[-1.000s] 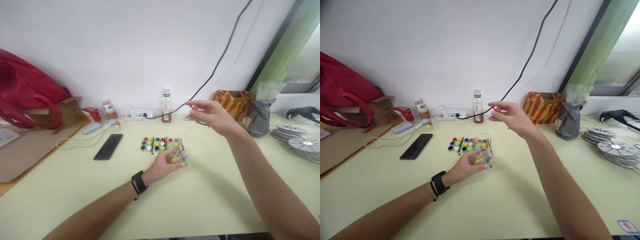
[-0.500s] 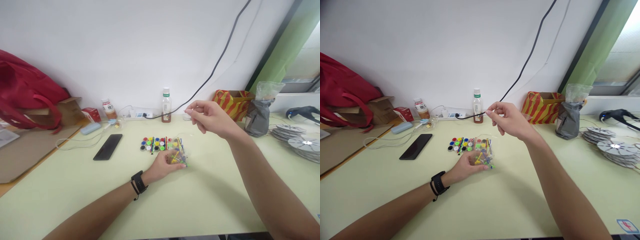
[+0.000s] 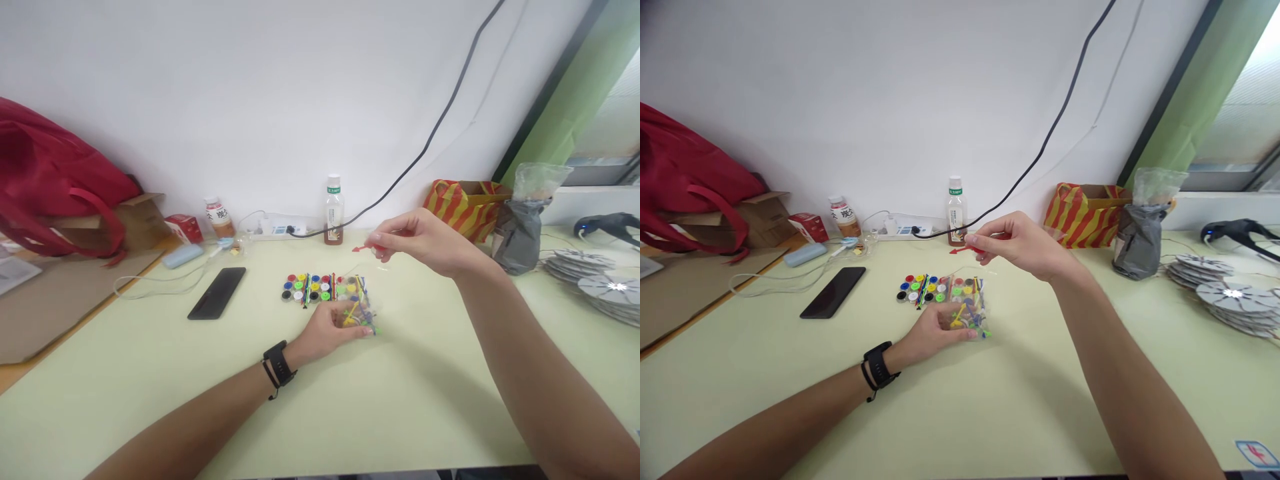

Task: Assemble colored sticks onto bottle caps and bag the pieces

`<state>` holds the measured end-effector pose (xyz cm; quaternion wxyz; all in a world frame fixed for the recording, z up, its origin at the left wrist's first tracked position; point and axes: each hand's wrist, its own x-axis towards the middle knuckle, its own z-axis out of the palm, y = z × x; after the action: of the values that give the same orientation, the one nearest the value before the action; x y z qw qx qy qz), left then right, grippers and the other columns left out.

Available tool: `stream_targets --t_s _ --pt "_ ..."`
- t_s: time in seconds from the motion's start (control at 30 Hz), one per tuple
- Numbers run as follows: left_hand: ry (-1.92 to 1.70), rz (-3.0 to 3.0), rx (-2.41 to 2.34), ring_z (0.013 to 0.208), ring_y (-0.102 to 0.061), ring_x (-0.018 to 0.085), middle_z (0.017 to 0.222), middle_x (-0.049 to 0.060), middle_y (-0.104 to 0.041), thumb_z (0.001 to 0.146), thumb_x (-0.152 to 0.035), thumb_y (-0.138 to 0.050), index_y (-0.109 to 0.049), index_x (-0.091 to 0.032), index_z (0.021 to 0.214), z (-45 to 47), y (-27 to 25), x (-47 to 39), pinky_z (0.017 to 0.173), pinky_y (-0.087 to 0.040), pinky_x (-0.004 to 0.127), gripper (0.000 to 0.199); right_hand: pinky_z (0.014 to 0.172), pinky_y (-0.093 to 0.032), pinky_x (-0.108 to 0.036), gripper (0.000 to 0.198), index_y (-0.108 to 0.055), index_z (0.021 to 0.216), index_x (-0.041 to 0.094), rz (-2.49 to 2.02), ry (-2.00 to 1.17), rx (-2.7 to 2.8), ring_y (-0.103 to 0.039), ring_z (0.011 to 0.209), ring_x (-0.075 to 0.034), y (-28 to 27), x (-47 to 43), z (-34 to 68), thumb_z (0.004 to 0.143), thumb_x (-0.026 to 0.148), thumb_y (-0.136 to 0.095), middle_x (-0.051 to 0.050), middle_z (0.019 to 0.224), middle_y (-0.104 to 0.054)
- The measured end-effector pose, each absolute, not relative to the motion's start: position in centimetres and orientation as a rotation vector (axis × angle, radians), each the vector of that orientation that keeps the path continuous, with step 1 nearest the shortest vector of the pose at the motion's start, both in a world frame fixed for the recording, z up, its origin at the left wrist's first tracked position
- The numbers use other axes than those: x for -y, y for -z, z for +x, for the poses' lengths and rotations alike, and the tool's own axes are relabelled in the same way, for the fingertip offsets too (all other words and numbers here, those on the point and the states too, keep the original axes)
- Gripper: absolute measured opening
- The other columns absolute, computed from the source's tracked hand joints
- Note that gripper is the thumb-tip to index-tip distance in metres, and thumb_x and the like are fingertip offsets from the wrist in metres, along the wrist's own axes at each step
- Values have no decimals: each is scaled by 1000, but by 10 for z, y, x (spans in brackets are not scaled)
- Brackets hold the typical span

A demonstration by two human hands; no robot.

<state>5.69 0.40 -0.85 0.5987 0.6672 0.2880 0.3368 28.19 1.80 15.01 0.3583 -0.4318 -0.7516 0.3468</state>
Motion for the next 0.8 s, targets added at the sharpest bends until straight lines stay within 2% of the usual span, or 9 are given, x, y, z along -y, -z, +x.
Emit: stream_targets --t_s 0.13,0.33,0.43,0.53,0.67,0.8 --pt "-774 1537 -678 101 -71 26 115 13 -76 78 -37 -86 -77 -12 108 57 8 -3 87 -56 33 40 73 -56 -36 43 -81 103 23 -1125 -884 1982 -69 86 -24 -150 -17 284 72 53 -85 -7 89 -76" --pt "-776 1526 -673 104 -71 26 116 13 -75 79 -37 -86 -76 -13 110 57 6 -4 91 -56 35 41 64 -55 -32 43 -76 112 22 -1129 -842 2044 -68 72 -19 -154 -10 282 83 53 -76 -5 78 -73" --pt "-782 1516 -667 106 -70 26 118 12 -75 78 -37 -86 -76 -14 111 57 6 -3 93 -56 34 42 61 -54 -30 37 -74 100 21 -1113 -838 2079 -67 68 -18 -156 -7 279 88 56 -70 -4 76 -72" --pt "-804 1514 -646 108 -70 26 119 12 -75 78 -38 -86 -77 -14 112 57 6 -3 93 -56 33 42 55 -50 -28 43 -68 82 20 -1122 -855 2147 -62 59 -15 -156 -4 279 94 60 -60 -4 69 -68" --pt "-807 1522 -644 108 -70 27 119 13 -75 79 -38 -86 -77 -14 112 57 7 -4 94 -55 35 43 51 -44 -26 42 -67 81 20 -1175 -818 2287 -58 55 -13 -156 -2 282 96 58 -57 -2 69 -68" --pt "-795 1536 -654 112 -68 28 122 13 -74 81 -37 -84 -76 -14 114 56 9 -5 97 -54 36 41 51 -38 -27 40 -68 79 20 -1225 -639 2362 -54 56 -13 -157 -2 284 96 55 -57 -1 65 -64"
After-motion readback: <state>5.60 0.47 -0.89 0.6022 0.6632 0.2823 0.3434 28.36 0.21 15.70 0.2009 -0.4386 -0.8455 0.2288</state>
